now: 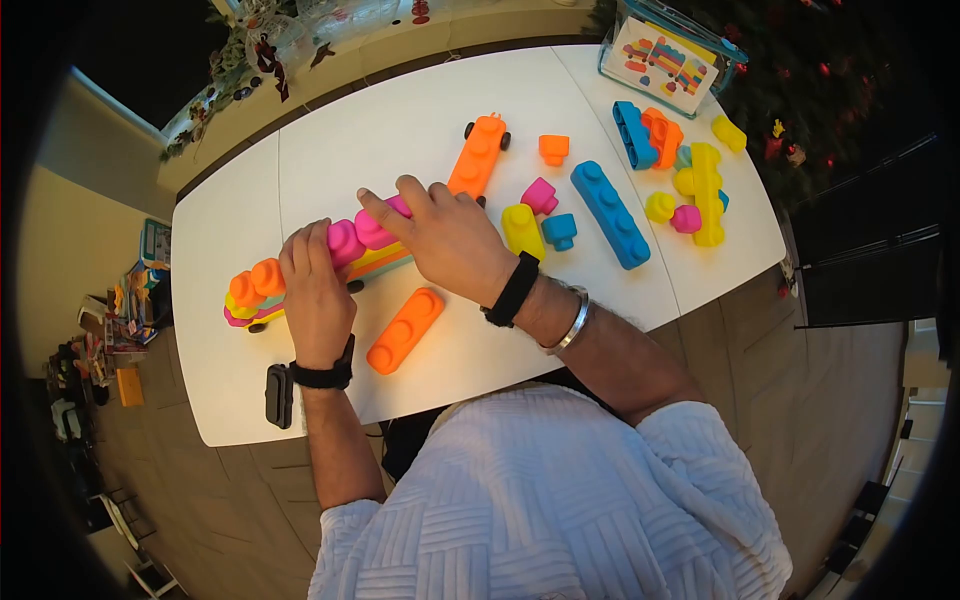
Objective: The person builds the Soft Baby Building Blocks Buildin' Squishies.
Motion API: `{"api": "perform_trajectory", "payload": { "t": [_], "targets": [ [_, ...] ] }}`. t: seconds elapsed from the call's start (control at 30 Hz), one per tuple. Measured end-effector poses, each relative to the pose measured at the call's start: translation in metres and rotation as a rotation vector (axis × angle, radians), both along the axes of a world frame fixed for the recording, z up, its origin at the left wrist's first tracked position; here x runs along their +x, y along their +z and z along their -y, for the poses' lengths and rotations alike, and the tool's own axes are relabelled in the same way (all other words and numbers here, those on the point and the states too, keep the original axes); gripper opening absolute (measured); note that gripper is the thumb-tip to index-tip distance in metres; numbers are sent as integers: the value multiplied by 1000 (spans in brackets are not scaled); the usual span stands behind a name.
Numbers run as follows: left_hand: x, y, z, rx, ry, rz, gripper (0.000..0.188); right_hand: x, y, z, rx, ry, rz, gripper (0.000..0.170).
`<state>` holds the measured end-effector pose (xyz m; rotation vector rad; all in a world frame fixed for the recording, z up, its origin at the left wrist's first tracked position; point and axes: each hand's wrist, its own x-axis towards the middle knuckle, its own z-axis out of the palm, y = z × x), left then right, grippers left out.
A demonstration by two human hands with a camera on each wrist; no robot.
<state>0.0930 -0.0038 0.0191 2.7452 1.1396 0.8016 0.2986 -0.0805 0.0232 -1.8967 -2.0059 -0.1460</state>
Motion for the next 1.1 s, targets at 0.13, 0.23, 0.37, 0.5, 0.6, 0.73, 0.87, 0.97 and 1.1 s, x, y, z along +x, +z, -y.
{"api": "perform_trajectory", "payload": {
  "t": [0.13, 0.23, 0.37, 0.5, 0.6, 0.73, 0.87, 0.97, 1.1],
  "targets": [
    [0, 0, -1, 4, -3, -5, 62, 14, -14, 2, 156, 122, -137, 90],
    [-1, 1, 0, -7, -4, -3, 63, 27, -6, 21, 154, 102, -186, 94],
    [-2, -1, 0, -1, 5, 2, 63, 71, 8, 61, 153, -105, -180, 77],
    [-3, -1, -2, -7, -18, 0, 65, 120, 11, 114, 91, -334, -234, 60],
    [-3, -2, -2, 2, -18, 2, 65, 155, -2, 155, -56, -507, -176, 68],
    [-3, 3, 1, -43, -18, -3, 68, 162, -15, 190, -246, -626, -200, 76],
    [-4, 8, 7, -81, -27, 44, 73, 158, -22, 197, -263, -616, -321, 73],
    [-3, 21, 19, -65, -69, 109, 77, 164, -27, 195, -96, -644, -343, 62],
    [-3, 49, 34, 12, -106, 84, 77, 148, 4, 180, 219, -650, -411, 50]
  ]
}}
